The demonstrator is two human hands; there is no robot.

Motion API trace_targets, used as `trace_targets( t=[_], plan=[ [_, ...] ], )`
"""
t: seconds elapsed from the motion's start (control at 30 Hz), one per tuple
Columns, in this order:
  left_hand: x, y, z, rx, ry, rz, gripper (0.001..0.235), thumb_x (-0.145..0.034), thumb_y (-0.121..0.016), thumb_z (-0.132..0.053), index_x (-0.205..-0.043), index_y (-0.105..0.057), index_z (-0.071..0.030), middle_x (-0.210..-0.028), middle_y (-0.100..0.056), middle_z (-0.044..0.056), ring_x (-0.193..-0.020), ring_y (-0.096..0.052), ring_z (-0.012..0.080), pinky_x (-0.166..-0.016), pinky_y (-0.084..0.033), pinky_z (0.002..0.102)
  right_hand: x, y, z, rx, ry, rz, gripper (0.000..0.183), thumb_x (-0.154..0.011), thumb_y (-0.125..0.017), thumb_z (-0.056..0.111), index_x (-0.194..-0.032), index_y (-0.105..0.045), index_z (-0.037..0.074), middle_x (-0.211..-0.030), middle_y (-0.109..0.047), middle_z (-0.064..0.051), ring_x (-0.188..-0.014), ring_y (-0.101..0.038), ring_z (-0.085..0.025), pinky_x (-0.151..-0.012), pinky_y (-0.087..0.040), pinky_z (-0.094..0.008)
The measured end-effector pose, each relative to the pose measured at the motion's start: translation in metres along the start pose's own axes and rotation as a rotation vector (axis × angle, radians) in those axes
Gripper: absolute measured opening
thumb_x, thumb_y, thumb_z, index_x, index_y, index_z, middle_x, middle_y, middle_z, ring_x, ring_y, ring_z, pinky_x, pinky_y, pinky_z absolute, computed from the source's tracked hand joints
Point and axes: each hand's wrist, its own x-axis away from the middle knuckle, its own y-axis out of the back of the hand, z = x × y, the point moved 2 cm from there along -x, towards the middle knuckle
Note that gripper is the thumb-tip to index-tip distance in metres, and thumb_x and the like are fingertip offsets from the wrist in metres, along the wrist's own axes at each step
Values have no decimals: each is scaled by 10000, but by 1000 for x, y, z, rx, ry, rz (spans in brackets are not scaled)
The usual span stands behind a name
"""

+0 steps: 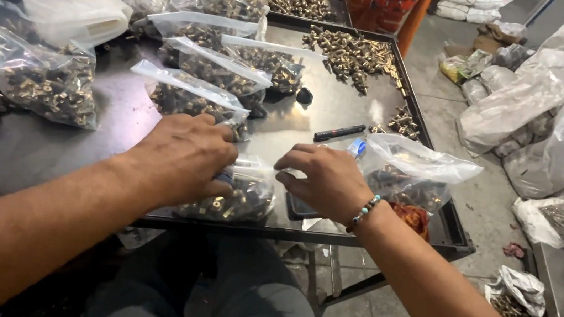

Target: Packing small brass metal fittings into plastic bags and sealing them by hand.

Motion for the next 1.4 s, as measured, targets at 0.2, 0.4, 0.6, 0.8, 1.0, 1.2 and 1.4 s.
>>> trace_targets(
  t=[0.2,0.4,0.6,0.8,1.0,1.2,1.4],
  plan=[
    [-17,-4,-9,47,-40,-50,446,-748,-820,-484,-977,-747,-108,-1044,-678,69,-1078,-621,286,-909,-518,428,4,-8,-5,-1,-44,1,107,-910,-708,247,-966,-738,161,-932,-731,-29,-880,-716,-288,-725,-559,-419],
    [-27,-10,-11,70,-57,-46,457,-727,-833,-490,-954,-750,-103,-1035,-681,71,-1075,-627,290,-909,-522,431,1,-5,1,-154,-55,2,245,-831,-795,326,-960,-740,125,-919,-730,-81,-865,-702,-324,-730,-557,-427],
    [-20,-4,-10,93,-44,-9,443,-729,-827,-482,-973,-751,-120,-1037,-678,59,-1088,-621,285,-921,-517,433,-6,-8,-11,-267,-201,136,204,-839,-766,277,-961,-740,115,-881,-747,-89,-834,-728,-279,-737,-565,-381],
    [-18,-5,-9,100,-49,-18,459,-744,-817,-479,-1026,-746,-124,-1039,-679,57,-1086,-618,283,-924,-509,434,-14,-9,-25,-637,-322,233,117,-929,-727,188,-980,-733,83,-892,-782,-50,-841,-748,-186,-780,-587,-329],
    [-19,-10,-7,103,-60,-41,408,-768,-800,-460,-1006,-751,-132,-1045,-686,46,-1090,-624,280,-917,-511,437,-1,4,11,-184,-86,-88,204,-818,-799,219,-984,-744,114,-962,-742,-42,-889,-717,-228,-758,-560,-369],
    [-20,-11,-3,81,-52,-29,402,-769,-804,-469,-968,-752,-123,-1051,-685,44,-1099,-623,280,-927,-510,435,6,-3,18,77,-9,-112,159,-843,-768,259,-954,-763,145,-930,-713,-38,-890,-685,-279,-754,-541,-417],
    [-20,-8,-7,76,-46,6,430,-762,-812,-482,-985,-746,-120,-1074,-676,45,-1107,-613,283,-933,-507,432,-1,-9,5,49,-94,0,94,-881,-740,234,-919,-770,153,-891,-720,-40,-875,-686,-281,-741,-540,-419]
  ],
)
